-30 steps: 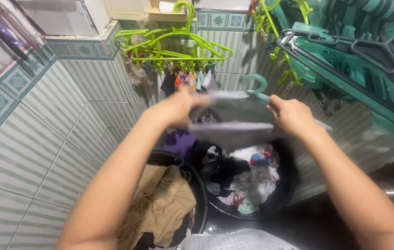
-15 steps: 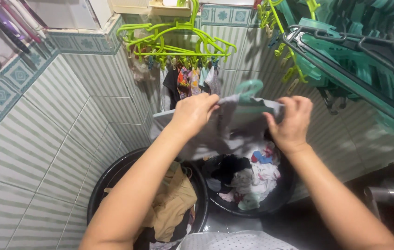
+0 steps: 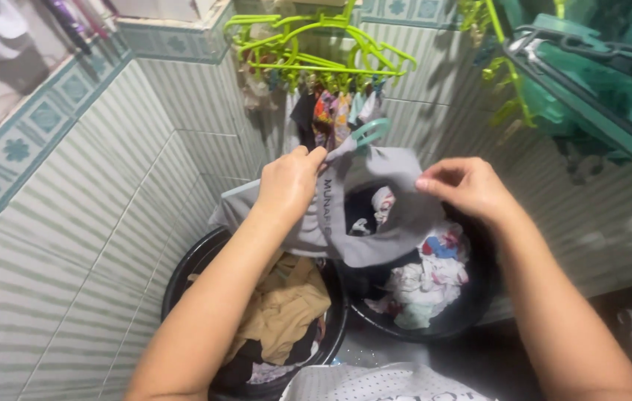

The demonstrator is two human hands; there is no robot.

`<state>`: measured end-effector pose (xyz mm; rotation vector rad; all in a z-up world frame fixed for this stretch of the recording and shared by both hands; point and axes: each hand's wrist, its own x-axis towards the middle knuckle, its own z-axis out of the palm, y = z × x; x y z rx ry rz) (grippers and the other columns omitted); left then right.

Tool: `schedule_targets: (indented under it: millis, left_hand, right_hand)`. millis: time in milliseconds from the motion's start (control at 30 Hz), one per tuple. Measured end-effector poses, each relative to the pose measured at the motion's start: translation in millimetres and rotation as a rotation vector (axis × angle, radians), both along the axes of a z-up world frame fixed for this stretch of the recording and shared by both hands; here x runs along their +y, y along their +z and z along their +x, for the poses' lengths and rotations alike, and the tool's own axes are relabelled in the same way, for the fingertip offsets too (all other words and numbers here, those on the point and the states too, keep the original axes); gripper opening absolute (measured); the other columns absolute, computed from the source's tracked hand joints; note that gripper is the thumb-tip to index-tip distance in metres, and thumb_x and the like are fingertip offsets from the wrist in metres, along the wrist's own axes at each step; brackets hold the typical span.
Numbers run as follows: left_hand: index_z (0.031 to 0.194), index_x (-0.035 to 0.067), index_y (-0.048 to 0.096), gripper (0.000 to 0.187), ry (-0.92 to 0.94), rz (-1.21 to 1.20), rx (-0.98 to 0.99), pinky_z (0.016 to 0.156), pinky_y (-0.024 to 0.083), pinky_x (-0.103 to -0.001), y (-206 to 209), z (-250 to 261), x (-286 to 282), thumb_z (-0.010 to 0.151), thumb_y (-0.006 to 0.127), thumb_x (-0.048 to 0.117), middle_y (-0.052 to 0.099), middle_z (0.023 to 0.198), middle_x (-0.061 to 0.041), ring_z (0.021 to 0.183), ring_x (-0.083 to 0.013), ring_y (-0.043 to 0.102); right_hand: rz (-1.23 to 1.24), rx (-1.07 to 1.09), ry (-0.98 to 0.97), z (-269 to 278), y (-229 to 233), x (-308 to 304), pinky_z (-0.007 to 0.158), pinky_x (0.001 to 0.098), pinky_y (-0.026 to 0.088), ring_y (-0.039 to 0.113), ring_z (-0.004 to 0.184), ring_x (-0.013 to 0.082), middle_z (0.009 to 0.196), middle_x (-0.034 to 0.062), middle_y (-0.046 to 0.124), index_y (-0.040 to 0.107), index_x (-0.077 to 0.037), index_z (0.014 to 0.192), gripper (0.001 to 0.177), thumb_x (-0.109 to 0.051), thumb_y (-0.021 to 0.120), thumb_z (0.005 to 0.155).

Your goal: The person removes wet clothes from a black basin and hangs them on a green wall-mounted drying rack using clips and hangers. They handle small garments with clips and larger items with hangers, placing each piece on the rack.

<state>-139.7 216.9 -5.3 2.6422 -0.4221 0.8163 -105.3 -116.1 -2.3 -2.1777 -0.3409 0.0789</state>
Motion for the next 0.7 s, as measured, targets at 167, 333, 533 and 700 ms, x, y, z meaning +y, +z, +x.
schedule_targets:
  millis: [167, 333, 533, 700]
  left_hand:
    - [0.1, 0.013, 0.066, 0.011, -0.155, -0.142, 0.006, 0.07, 0.052, -0.049, -19, -14, 29, 0.094, 0.068, 0.021, 0.063, 0.088, -0.01, 0.086, -0.0366, 0.065]
    - [0.105, 0.014, 0.069, 0.018, -0.1, -0.194, 0.043, 0.083, 0.049, -0.049, -65, -19, 60, 0.088, 0.07, 0.016, 0.065, 0.099, -0.005, 0.101, -0.0314, 0.061]
    - [0.106, 0.015, 0.073, 0.021, 0.076, -0.003, 0.466, 0.096, 0.041, -0.06, -111, -37, 135, 0.085, 0.072, 0.02, 0.071, 0.111, -0.002, 0.114, -0.031, 0.058]
    - [0.119, 0.023, 0.073, 0.032, 0.181, 0.028, 0.894, 0.11, 0.037, -0.063, -117, -58, 200, 0.089, 0.072, 0.034, 0.072, 0.121, -0.007, 0.125, -0.0318, 0.059]
  right_hand:
    - [-0.345, -0.9, 0.116, -9, -7, 50, 0.077, 0.0403, 0.053, 0.066, 0.088, 0.0331, 0.102, 0.0136, 0.069, 0.074, -0.008, 0.114, 0.042, -0.018, 0.082, 0.074]
    - [-0.254, -0.447, 0.162, 5, -45, 92, 0.076, 0.0401, 0.054, 0.067, 0.083, 0.0329, 0.095, 0.0159, 0.068, 0.071, -0.005, 0.109, 0.022, -0.013, 0.076, 0.089]
    - [-0.207, -0.274, 0.274, -30, -121, 163, 0.079, 0.0427, 0.055, 0.07, 0.09, 0.0356, 0.097, 0.0179, 0.072, 0.07, -0.004, 0.106, 0.021, -0.016, 0.072, 0.089]
    - [0.071, 0.219, 0.267, -98, -210, 232, 0.084, 0.0338, 0.056, 0.072, 0.093, 0.0199, 0.102, 0.0076, 0.077, 0.07, -0.008, 0.117, 0.027, -0.022, 0.067, 0.094]
